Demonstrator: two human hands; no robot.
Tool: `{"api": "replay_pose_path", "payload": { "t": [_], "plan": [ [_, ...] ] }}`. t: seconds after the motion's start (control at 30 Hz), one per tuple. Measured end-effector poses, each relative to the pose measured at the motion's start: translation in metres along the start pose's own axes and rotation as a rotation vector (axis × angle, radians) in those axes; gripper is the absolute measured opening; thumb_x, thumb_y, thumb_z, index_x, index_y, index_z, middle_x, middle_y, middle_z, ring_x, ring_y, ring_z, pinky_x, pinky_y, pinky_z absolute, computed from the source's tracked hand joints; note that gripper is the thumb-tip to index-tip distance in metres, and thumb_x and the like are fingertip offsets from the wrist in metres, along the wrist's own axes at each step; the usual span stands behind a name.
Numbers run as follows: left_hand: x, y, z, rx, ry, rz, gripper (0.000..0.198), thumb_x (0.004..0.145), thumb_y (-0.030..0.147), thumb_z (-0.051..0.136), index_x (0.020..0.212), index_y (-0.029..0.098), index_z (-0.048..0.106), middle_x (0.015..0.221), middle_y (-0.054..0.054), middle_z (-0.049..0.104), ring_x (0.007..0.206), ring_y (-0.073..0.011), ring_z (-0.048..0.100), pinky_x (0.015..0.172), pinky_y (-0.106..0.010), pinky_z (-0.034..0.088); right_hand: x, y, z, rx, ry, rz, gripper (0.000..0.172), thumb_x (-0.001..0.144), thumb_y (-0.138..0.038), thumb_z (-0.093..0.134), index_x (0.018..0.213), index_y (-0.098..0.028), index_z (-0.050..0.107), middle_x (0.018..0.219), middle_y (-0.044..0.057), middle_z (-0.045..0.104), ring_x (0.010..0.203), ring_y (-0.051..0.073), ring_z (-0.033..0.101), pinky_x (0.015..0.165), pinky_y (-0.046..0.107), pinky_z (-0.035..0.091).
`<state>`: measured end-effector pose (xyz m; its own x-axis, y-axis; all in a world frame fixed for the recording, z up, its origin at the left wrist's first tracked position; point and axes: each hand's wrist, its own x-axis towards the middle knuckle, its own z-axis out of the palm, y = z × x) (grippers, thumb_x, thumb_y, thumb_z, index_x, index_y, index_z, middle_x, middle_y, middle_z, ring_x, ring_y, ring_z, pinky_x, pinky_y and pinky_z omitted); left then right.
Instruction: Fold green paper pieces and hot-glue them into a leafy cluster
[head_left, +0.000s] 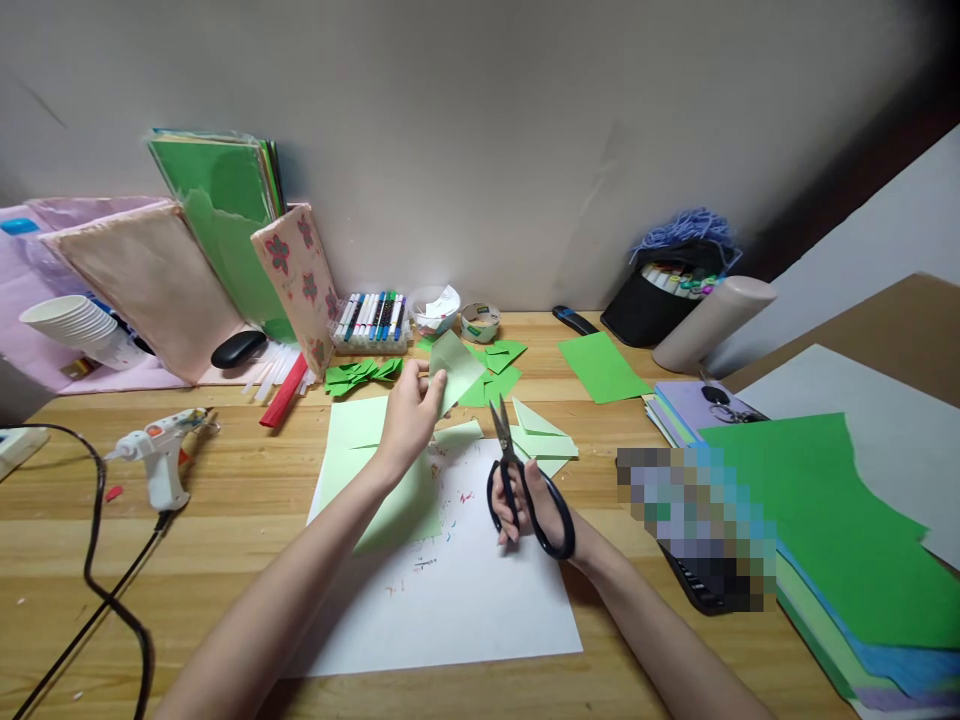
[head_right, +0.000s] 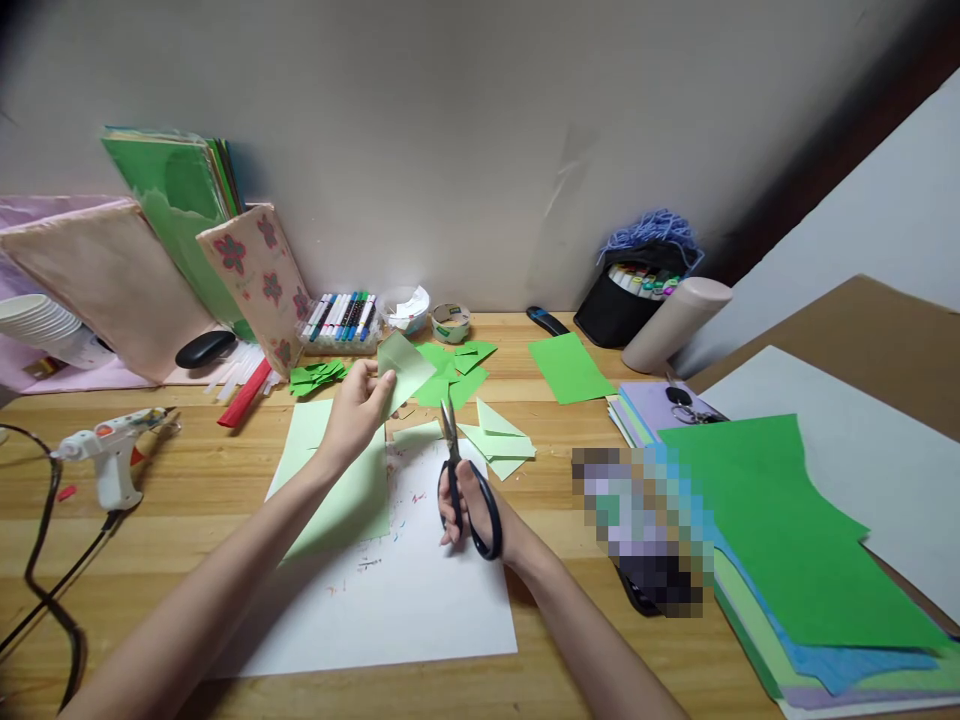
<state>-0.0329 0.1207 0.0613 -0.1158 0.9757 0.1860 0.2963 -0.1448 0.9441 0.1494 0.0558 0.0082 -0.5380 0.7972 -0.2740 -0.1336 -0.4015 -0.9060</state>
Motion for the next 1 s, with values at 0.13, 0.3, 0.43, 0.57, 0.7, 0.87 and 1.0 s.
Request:
{"api": "replay_pose_path", "payload": {
  "t": [0.13,0.3,0.43,0.57,0.7,0.87,1.0],
  "plan": [
    [-0.016,0.003,-0.006,0.094,0.018,0.027,0.024,0.082,0.040,0.049,0.093,0.019,0.049,0.052,0.007,0.048,0.043,-0.0092,0.045,0.048,-0.020,0.034,-0.006,0.002,0.010,-0.074,-0.091,0.033,0.067,0.067,-0.081,0.027,0.082,-0.018,0.043,0.055,-0.006,0.042,0.041,0.007,0.046,0.048,0.026,0.048],
    [-0.017,-0.003,-0.004,0.080,-0.052,-0.056,0.039,0.069,0.044,0.063,0.097,0.017,0.055,0.056,0.005,0.051,0.048,-0.0102,0.046,0.049,-0.021,0.033,-0.008,0.005,0.014,-0.090,-0.108,0.034,0.065,0.068,-0.080,0.027,0.083,-0.018,0.042,0.054,-0.007,0.040,0.041,0.007,0.045,0.048,0.025,0.047],
    [-0.017,0.000,-0.002,0.026,-0.129,-0.101,0.039,0.064,0.044,0.067,0.089,0.015,0.060,0.071,-0.001,0.060,0.061,-0.0130,0.053,0.055,-0.022,0.037,-0.007,0.005,0.015,-0.057,-0.071,0.043,0.067,0.066,-0.082,0.027,0.081,-0.018,0.042,0.054,-0.007,0.040,0.039,0.006,0.043,0.049,0.027,0.049],
    [-0.019,0.008,-0.002,0.078,-0.209,-0.152,0.031,0.067,0.045,0.062,0.065,0.014,0.058,0.058,0.002,0.052,0.055,-0.0106,0.047,0.050,-0.021,0.033,-0.006,0.004,0.017,-0.036,-0.028,0.071,0.069,0.061,-0.084,0.030,0.079,-0.019,0.042,0.052,-0.008,0.039,0.037,0.006,0.042,0.047,0.027,0.050],
    [-0.021,0.014,0.000,0.068,-0.247,-0.238,0.030,0.067,0.043,0.061,0.064,0.014,0.058,0.055,0.002,0.051,0.052,-0.0108,0.047,0.047,-0.021,0.034,-0.005,0.008,0.015,-0.007,-0.032,0.071,0.068,0.063,-0.083,0.029,0.079,-0.018,0.043,0.051,-0.008,0.040,0.037,0.005,0.042,0.047,0.026,0.050],
    [-0.021,0.015,0.001,0.051,-0.269,-0.240,0.026,0.066,0.039,0.061,0.063,0.013,0.059,0.057,0.001,0.056,0.054,-0.0112,0.050,0.051,-0.021,0.038,-0.003,0.012,0.012,0.011,-0.030,0.066,0.067,0.065,-0.082,0.028,0.080,-0.018,0.043,0.051,-0.009,0.040,0.036,0.005,0.041,0.046,0.025,0.049],
    [-0.021,0.015,0.001,0.033,-0.262,-0.230,0.025,0.066,0.038,0.062,0.061,0.014,0.059,0.054,0.002,0.054,0.052,-0.0106,0.050,0.052,-0.021,0.039,-0.003,0.008,0.014,0.015,-0.036,0.066,0.068,0.063,-0.083,0.029,0.079,-0.018,0.043,0.050,-0.009,0.039,0.036,0.005,0.040,0.045,0.025,0.049]
  ]
}}
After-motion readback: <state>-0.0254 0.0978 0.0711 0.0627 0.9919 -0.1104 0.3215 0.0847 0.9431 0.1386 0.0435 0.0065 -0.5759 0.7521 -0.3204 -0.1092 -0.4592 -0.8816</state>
